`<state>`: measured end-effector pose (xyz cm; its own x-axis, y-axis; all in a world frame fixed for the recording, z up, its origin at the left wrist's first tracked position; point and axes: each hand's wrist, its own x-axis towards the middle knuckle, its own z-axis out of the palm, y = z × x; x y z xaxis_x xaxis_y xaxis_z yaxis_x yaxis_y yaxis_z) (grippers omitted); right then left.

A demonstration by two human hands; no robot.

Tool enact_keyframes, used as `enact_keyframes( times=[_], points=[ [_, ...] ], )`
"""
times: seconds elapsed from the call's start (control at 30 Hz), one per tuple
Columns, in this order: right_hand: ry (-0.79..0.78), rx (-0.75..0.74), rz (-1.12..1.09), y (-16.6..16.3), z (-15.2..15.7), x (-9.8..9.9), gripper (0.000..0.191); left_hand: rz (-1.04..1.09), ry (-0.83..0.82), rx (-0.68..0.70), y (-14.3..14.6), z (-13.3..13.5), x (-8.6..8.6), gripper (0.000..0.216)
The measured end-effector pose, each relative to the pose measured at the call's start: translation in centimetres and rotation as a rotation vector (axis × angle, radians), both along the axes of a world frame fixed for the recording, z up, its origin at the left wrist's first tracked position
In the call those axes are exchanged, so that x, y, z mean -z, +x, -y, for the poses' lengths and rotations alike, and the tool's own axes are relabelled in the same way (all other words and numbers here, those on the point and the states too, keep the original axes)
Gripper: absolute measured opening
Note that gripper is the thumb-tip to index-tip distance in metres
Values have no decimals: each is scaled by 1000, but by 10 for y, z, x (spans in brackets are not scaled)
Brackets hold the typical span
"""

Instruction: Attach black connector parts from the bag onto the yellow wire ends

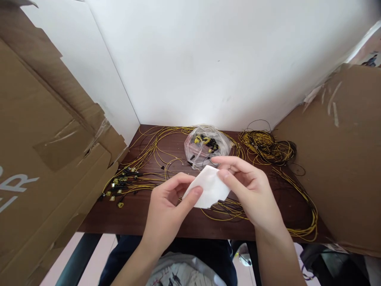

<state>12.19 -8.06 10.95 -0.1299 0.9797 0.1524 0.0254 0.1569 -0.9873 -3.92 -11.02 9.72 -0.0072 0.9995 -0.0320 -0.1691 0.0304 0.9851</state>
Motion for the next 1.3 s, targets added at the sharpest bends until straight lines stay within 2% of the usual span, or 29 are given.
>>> enact_keyframes(
  times=[0.17, 0.23, 0.3, 0.4, 0.47, 0.53, 0.6, 0.67, 0.77, 0.83, 0.9, 0.97, 1.03, 1.17, 1.3],
  points=[
    [-121, -117, -148, 1, 0, 11, 35, 70, -23, -88, 1, -2, 5, 14],
    [-170, -147, -171, 0, 1, 17, 31, 109, -44, -104, 1, -3, 8, 17],
    [-154, -120, -157, -1, 3, 22, 20, 137, -61, -114, 1, -4, 10, 21],
    [39, -37, -26, -2, 6, 25, 7, 159, -42, -154, 3, -6, 12, 31],
    [227, 7, 116, -1, 8, 26, 18, 197, -43, -176, 5, -7, 12, 33],
    [388, 30, 250, 0, 9, 29, 30, 282, -69, -168, 7, -7, 12, 28],
    [486, 23, 340, 2, 10, 32, 37, 344, -87, -155, 8, -7, 12, 23],
    [510, -4, 374, 4, 11, 35, 38, 317, -76, -135, 8, -6, 13, 26],
    [389, 18, 301, 6, 14, 35, 33, 209, -18, -117, 8, -4, 17, 38],
    [226, 34, 173, 6, 17, 35, 27, 151, 20, -122, 10, -2, 19, 37],
    [79, 4, 73, 4, 19, 37, 31, 86, 58, -137, 12, 1, 21, 33],
    [13, -16, 61, 2, 20, 41, 24, -10, 134, -158, 16, 5, 23, 30],
    [11, 83, 86, -2, 22, 46, 8, -158, 264, -176, 19, 9, 25, 25],
    [15, 352, 26, -8, 26, 56, 7, -405, 568, -65, 25, 17, 32, 32],
    [-158, 359, -181, -15, 34, 62, 17, -583, 718, 80, 29, 21, 43, 47]
  ],
)
